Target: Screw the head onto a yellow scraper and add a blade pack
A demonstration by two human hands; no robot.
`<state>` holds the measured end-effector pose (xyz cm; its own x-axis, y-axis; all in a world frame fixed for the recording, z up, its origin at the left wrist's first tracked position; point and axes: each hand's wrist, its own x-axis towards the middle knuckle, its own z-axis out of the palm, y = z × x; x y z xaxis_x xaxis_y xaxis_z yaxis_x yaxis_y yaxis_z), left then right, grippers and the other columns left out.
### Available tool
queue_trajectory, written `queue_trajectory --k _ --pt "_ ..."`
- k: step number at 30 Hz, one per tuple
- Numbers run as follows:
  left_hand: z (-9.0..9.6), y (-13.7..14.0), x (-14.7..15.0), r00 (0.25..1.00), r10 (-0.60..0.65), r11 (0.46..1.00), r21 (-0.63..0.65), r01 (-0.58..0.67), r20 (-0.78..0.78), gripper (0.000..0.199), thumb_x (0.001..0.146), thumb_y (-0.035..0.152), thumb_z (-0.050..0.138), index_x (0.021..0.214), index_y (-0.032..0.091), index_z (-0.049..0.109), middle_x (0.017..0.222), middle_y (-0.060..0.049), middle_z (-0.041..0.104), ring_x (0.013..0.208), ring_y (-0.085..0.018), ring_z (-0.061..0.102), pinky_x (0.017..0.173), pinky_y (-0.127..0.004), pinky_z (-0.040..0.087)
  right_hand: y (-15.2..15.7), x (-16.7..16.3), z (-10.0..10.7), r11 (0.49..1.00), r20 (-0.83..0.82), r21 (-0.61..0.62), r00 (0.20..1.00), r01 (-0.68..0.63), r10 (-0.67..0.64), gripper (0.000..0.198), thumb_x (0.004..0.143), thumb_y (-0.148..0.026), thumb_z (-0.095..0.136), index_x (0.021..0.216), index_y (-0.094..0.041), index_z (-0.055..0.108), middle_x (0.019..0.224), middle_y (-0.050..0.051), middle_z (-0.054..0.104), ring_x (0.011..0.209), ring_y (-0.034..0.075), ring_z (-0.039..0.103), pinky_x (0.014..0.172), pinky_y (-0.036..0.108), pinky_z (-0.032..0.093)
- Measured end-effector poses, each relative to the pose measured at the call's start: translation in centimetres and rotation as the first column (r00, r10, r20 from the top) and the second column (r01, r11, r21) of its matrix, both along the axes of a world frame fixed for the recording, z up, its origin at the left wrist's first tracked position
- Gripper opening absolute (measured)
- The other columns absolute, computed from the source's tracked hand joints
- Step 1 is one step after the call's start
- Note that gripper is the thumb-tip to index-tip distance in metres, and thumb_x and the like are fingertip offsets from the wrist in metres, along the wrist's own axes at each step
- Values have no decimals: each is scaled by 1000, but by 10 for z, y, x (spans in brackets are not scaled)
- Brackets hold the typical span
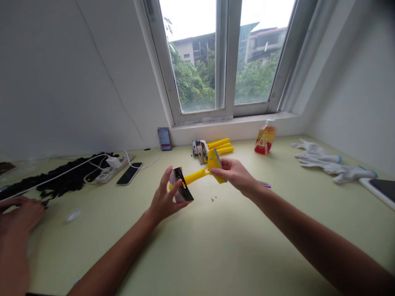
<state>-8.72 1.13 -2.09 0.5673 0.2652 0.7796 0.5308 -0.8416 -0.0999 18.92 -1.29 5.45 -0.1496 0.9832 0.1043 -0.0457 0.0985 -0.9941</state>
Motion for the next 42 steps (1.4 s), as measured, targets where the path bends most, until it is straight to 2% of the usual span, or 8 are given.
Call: queue_trajectory --k 6,10,13,23,28,33,36,42 --pt "0 -6 6 996 -92 996 -6 92 8 101 76 43 76 154 33 13 161 -17 5 144 -43 22 97 -56 50 12 6 -13 997 -14 -79 1000 -10 9 39 65 -41 80 91 -13 71 80 5 68 68 12 56 62 27 42" --pt "8 -8 9 998 51 992 120 -49 -21 99 75 48 77 154 32 19 160 -17 11 141 -44 28 103 -64 41 7 -3 -14 997 -4 -74 1000 -5 5 42 63 -41 82 92 -13 70 81 4 67 67 12 55 60 26 43" --pt "15 -7 17 997 69 983 171 -63 -25 98 75 50 76 153 34 20 161 -16 5 141 -44 29 104 -62 42 0 -9 -9 1000 13 -20 1000 5 -5 42 65 -43 82 94 -14 69 81 3 67 68 12 56 61 26 44" --pt "39 12 85 997 -78 993 94 77 9 87 83 44 69 153 41 17 162 -8 -9 146 -42 16 109 -57 39 -3 -7 -10 996 5 80 1000 28 -29 41 69 -45 80 98 -18 69 94 8 73 82 22 67 77 36 55" --pt "46 13 105 981 -85 996 9 84 177 89 80 44 72 152 41 20 161 -8 -7 144 -44 18 103 -56 45 -10 2 7 962 179 239 967 134 -179 38 80 -52 68 99 -20 72 94 8 72 88 25 67 80 37 54" --pt "62 12 107 944 -78 996 -15 88 320 88 78 51 72 151 37 25 161 -7 -8 145 -43 17 108 -56 39 -18 8 24 860 196 412 892 303 -408 35 82 -50 65 107 -25 66 106 7 68 90 22 63 79 34 53" --pt "70 11 107 929 -86 993 -44 109 361 87 77 52 72 149 37 26 160 -7 -9 146 -42 17 110 -56 37 -15 9 20 902 191 373 933 219 -305 42 81 -51 66 114 -26 60 115 9 64 95 23 62 78 34 54" --pt "84 8 117 850 -8 982 -157 107 527 75 75 55 74 139 33 42 160 -8 -3 145 -39 19 111 -52 37 -5 15 6 966 222 259 974 -8 -51 63 81 -50 67 136 -31 44 141 11 49 127 28 49 96 40 50"
